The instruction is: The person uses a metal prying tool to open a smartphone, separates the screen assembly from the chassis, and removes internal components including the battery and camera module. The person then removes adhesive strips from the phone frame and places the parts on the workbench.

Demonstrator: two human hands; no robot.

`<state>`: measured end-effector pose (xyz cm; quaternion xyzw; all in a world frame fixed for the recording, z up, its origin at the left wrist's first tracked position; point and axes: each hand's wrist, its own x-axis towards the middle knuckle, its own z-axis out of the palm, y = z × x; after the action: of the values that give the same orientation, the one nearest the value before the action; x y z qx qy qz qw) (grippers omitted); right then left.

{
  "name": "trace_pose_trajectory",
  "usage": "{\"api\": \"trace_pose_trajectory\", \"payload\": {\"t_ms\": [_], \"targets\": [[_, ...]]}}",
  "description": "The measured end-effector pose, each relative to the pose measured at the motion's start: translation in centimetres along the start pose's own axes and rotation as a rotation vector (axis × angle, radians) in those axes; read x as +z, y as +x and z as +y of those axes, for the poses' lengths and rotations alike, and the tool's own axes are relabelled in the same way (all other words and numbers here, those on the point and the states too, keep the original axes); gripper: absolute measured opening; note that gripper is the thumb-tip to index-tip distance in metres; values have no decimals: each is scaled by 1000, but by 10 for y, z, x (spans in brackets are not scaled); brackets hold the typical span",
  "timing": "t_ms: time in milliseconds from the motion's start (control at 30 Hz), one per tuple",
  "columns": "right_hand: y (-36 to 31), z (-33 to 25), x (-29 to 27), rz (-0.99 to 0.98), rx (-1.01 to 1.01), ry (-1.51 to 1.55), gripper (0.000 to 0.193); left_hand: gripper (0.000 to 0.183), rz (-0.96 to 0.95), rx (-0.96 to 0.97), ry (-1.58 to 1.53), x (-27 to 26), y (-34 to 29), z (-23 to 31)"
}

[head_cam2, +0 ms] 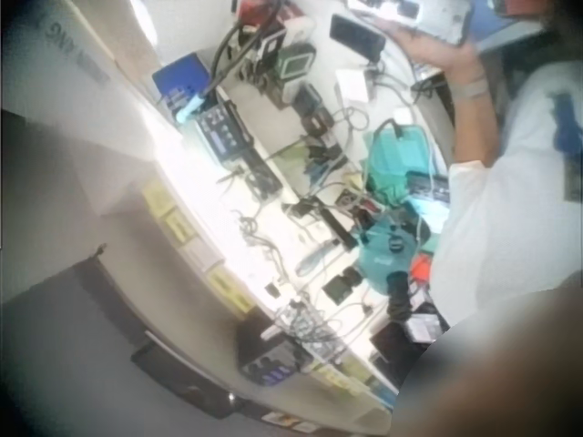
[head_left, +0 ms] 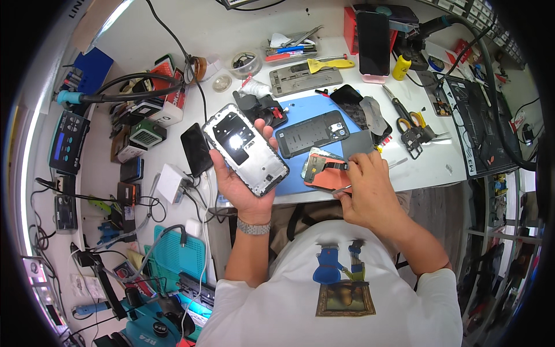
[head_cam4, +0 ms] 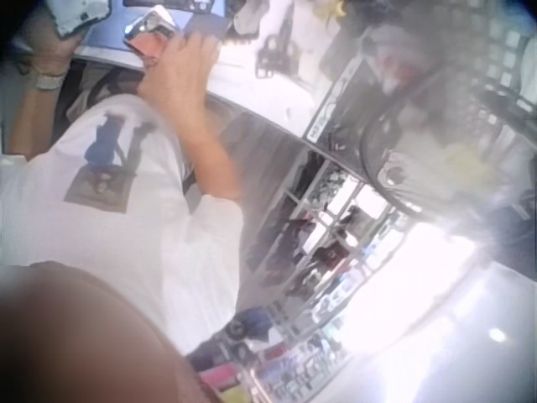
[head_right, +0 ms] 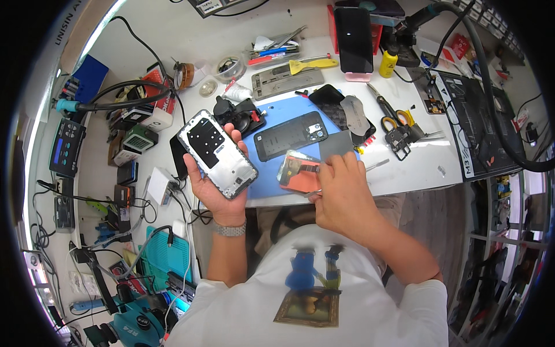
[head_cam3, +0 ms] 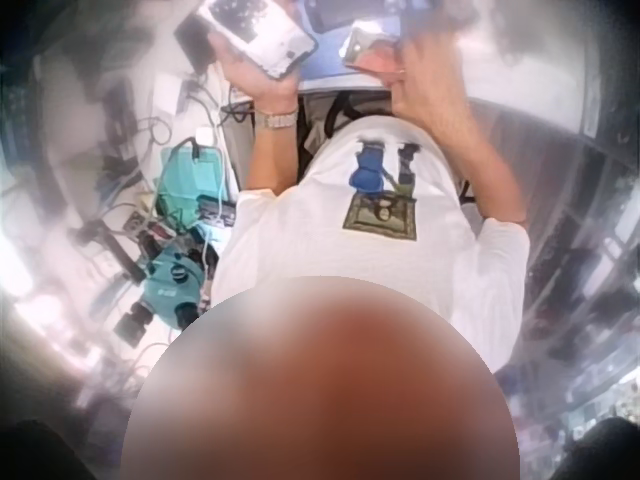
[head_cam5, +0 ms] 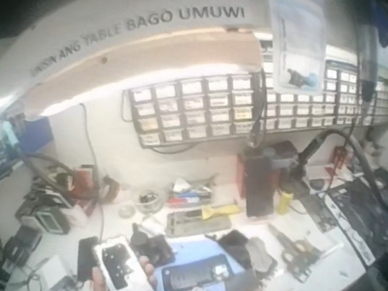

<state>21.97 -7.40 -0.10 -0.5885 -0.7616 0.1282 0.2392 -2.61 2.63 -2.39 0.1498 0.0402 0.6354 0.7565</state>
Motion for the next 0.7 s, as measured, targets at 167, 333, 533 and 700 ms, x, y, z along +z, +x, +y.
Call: {"api": "trace_pose_trajectory", "payload": {"t_ms": [167, 333, 533, 700], "targets": [[-12, 2, 11, 49, 32, 5, 49, 79, -39, -17, -1, -1, 2, -7], [-10, 4, 13, 4, 92, 23, 55, 79, -49, -22, -9, 3, 5, -10], [-7, 5, 5, 46, 82, 66, 61, 78, -73, -18, -22, 1, 7, -12], [-21, 9, -17, 156, 97, 138, 62, 81, -33, 8, 70, -3, 10, -11]]}}
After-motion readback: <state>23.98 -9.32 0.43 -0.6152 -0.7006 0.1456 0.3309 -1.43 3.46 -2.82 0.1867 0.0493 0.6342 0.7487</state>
